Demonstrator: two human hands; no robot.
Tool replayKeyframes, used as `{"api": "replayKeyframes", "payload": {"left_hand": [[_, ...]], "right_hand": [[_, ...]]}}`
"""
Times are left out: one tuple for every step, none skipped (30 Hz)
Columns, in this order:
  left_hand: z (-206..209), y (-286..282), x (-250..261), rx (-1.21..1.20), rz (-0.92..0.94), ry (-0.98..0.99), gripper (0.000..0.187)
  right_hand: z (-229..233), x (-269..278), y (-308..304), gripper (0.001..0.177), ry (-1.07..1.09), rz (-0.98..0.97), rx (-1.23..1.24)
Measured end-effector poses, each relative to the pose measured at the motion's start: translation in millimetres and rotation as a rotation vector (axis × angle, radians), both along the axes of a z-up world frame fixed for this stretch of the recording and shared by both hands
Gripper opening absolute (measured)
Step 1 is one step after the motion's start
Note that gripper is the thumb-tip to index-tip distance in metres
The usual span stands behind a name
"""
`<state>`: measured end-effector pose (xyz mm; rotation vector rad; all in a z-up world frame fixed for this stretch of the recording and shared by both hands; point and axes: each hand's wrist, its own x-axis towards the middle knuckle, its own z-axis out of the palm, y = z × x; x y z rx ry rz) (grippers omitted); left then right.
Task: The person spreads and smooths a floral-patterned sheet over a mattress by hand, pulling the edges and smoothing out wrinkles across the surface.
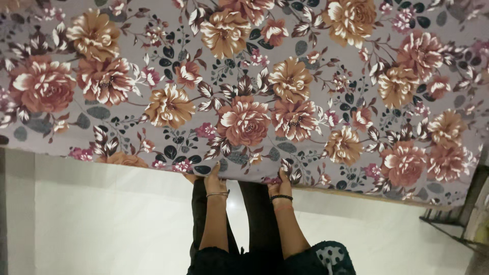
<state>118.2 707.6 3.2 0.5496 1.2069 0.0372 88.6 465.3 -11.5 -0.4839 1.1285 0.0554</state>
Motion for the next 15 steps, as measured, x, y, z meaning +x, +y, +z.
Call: {"api": "replayKeyframes", "payload": {"left_hand": [[7, 5, -7, -0.006, -0.027, -0.005, 0.042], [14, 12, -12, -0.015, -0.052, -0.009, 0.041], [21, 22, -15, -0.013, -0.063, -0.005, 0.04], [27, 34, -17, -0.023, -0.034, -0.012, 0.039], [29, 51, -13, -0.03, -0.009, -0.027, 0.038], [33, 70, -12, -0.033, 0.019, -0.041, 0.037], [36, 92, -13, -0.032, 0.029, -0.061, 0.037], [36, 114, -11, -0.031, 0.045, -0.086, 0.036], [35, 135, -10, -0.036, 0.054, -0.103, 0.035], [30, 157, -7, -0.046, 0.047, -0.12, 0.034], [23, 172, -3, -0.064, 0.036, -0.132, 0.033], [15, 183, 2, -0.08, 0.023, -0.15, 0.033], [7, 190, 6, -0.09, 0.003, -0.155, 0.032], [0, 194, 6, -0.099, -0.023, -0.148, 0.031], [-5, 197, 7, -0.104, -0.045, -0.131, 0.03]], "right_hand": [[0, -4, 4, 0.046, -0.005, -0.027, -0.006], [3, -10, 13, 0.046, 0.017, -0.064, -0.006], [7, -14, 25, 0.046, 0.032, -0.089, 0.002], [12, -17, 38, 0.046, 0.053, -0.11, 0.022], [16, -15, 53, 0.045, 0.056, -0.127, 0.051], [22, -13, 72, 0.045, 0.061, -0.141, 0.087], [27, -11, 90, 0.045, 0.034, -0.148, 0.119], [31, -6, 109, 0.045, -0.024, -0.13, 0.149], [34, 1, 126, 0.046, -0.121, -0.104, 0.173], [37, 7, 143, 0.046, -0.122, -0.117, 0.184], [38, 14, 154, 0.045, -0.177, -0.162, 0.201], [40, 22, 164, 0.045, -0.234, -0.211, 0.212], [41, 30, 175, 0.045, -0.235, -0.227, 0.216], [43, 32, 183, 0.044, -0.235, -0.272, 0.178], [47, 28, 194, 0.043, -0.233, -0.316, 0.139]]}}
